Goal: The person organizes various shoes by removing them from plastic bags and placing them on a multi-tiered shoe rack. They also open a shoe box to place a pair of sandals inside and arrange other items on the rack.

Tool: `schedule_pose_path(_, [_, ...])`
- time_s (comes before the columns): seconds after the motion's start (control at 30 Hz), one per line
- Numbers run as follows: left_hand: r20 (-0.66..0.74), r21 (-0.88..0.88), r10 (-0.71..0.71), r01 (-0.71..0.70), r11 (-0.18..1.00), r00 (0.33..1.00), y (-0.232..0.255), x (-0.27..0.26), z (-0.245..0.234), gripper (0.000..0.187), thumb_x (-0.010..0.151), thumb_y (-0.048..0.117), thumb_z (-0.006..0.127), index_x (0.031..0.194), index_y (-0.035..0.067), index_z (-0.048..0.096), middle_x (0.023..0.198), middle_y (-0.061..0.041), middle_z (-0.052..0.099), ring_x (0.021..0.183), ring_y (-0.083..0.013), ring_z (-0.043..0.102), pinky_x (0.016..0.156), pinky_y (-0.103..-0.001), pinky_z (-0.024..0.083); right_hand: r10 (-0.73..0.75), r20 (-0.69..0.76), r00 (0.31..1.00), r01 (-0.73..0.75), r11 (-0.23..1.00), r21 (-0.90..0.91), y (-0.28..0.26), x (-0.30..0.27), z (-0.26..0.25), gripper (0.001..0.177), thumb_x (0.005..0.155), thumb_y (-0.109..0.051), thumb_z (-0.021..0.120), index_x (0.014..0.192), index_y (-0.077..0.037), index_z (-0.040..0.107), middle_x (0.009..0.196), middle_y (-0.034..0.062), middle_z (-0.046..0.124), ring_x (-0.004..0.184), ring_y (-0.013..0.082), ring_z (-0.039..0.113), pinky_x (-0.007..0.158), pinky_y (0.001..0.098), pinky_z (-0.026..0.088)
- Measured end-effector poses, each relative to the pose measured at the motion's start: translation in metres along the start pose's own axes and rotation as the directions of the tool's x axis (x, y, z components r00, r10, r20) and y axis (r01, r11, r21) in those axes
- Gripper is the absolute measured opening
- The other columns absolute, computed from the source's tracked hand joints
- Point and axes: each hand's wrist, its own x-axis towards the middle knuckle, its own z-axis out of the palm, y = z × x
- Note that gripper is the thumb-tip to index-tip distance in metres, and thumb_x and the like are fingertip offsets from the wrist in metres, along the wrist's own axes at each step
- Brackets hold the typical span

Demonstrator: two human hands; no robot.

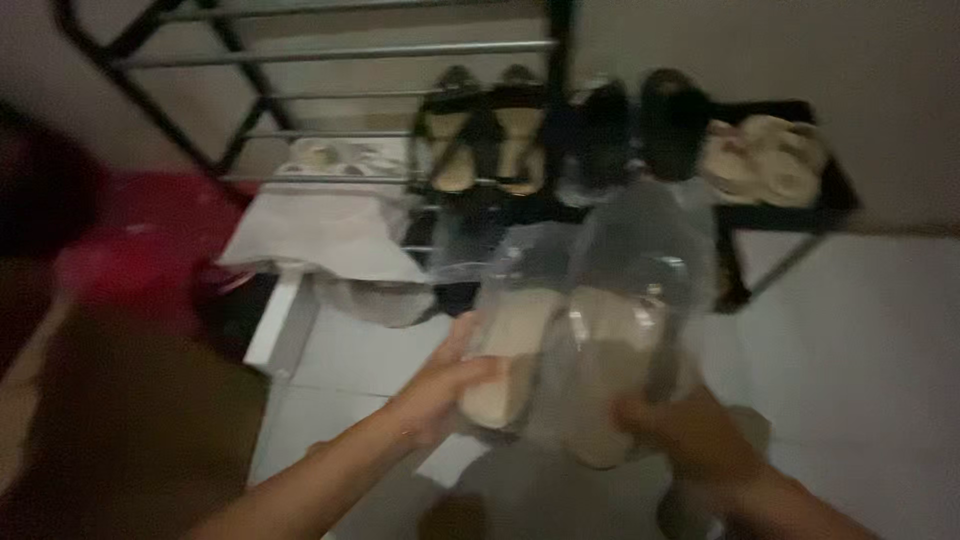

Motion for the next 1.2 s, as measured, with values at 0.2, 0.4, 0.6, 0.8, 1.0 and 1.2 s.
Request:
schedule_pose_path(0.2, [-0.310, -0.210, 0.135, -0.207, 0.956, 0.941, 0.063, -0.076, -0.155, 0.076, 0.075, 0.021, 0.070, 0.148, 0.016, 0.051, 0.120, -0.013, 0.070, 0.101, -0.0239, 0.072, 0.083, -0.042, 0.063, 0.047, 0.296, 0.954, -0.094, 0.985, 0.147, -0.132, 0.040, 0.175, 0.072, 0.068, -0.024, 0.075, 0.132, 0.003, 0.054, 0.117, 0.0227, 0.068, 0.103, 0.0332, 0.076, 0.091, 0.0453, 0.062])
schedule_pose_path(0.4, [-0.488, -0.015, 0.225, -0.266, 0.964, 0.844, 0.132, -0.139, -0.253, 0.063, 0.081, 0.024, 0.071, 0.139, 0.006, 0.057, 0.110, -0.010, 0.070, 0.090, -0.0194, 0.069, 0.071, -0.037, 0.058, -0.063, 0.573, 0.817, -0.113, 0.957, 0.267, -0.229, 0.039, 0.286, 0.070, 0.072, -0.023, 0.073, 0.130, 0.013, 0.059, 0.112, 0.0203, 0.069, 0.106, 0.0369, 0.064, 0.088, 0.0508, 0.051])
schedule_pose_path(0.6, [-0.648, 0.292, 0.361, -0.219, 0.931, 0.671, 0.174, -0.124, -0.325, 0.075, 0.074, 0.031, 0.072, 0.145, 0.015, 0.053, 0.117, -0.015, 0.068, 0.103, -0.0271, 0.069, 0.077, -0.048, 0.062, -0.172, 0.480, 0.860, 0.075, 0.974, 0.214, -0.262, 0.101, 0.348, 0.040, 0.081, -0.022, 0.072, 0.117, -0.005, 0.068, 0.112, 0.0186, 0.073, 0.103, 0.0321, 0.074, 0.091, 0.0558, 0.056])
schedule_pose_path(0.8, [-0.481, 0.338, 0.518, -0.395, 0.854, 0.708, 0.214, -0.017, -0.380, 0.069, 0.080, 0.030, 0.074, 0.142, 0.008, 0.054, 0.138, -0.017, 0.062, 0.128, -0.0321, 0.058, 0.095, -0.047, 0.053, -0.394, 0.488, 0.779, 0.329, 0.919, 0.218, -0.308, 0.211, 0.379, 0.028, 0.087, -0.029, 0.062, 0.107, -0.009, 0.058, 0.113, 0.0136, 0.059, 0.105, 0.0286, 0.065, 0.090, 0.0514, 0.061])
schedule_pose_path(1.0, [-0.433, 0.444, 0.645, -0.473, 0.761, 0.630, 0.177, 0.052, -0.425, 0.052, 0.090, 0.026, 0.071, 0.131, -0.005, 0.064, 0.120, -0.023, 0.070, 0.114, -0.0374, 0.066, 0.099, -0.045, 0.054, -0.288, 0.263, 0.921, 0.387, 0.595, -0.704, -0.294, 0.251, 0.358, 0.083, 0.092, -0.075, 0.050, 0.140, -0.007, 0.051, 0.136, 0.0253, 0.056, 0.120, 0.0422, 0.068, 0.088, 0.0569, 0.058])
schedule_pose_path(1.2, [-0.426, 0.773, 0.771, -0.253, 0.582, 0.474, 0.153, 0.029, -0.410, 0.083, 0.088, 0.040, 0.085, 0.149, 0.000, 0.045, 0.140, -0.024, 0.057, 0.131, -0.0348, 0.056, 0.107, -0.044, 0.046, -0.445, 0.350, 0.825, 0.327, -0.130, -0.936, -0.297, 0.251, 0.309, 0.109, 0.070, -0.086, 0.058, 0.153, -0.016, 0.048, 0.157, 0.0213, 0.035, 0.131, 0.0410, 0.052, 0.101, 0.0574, 0.049])
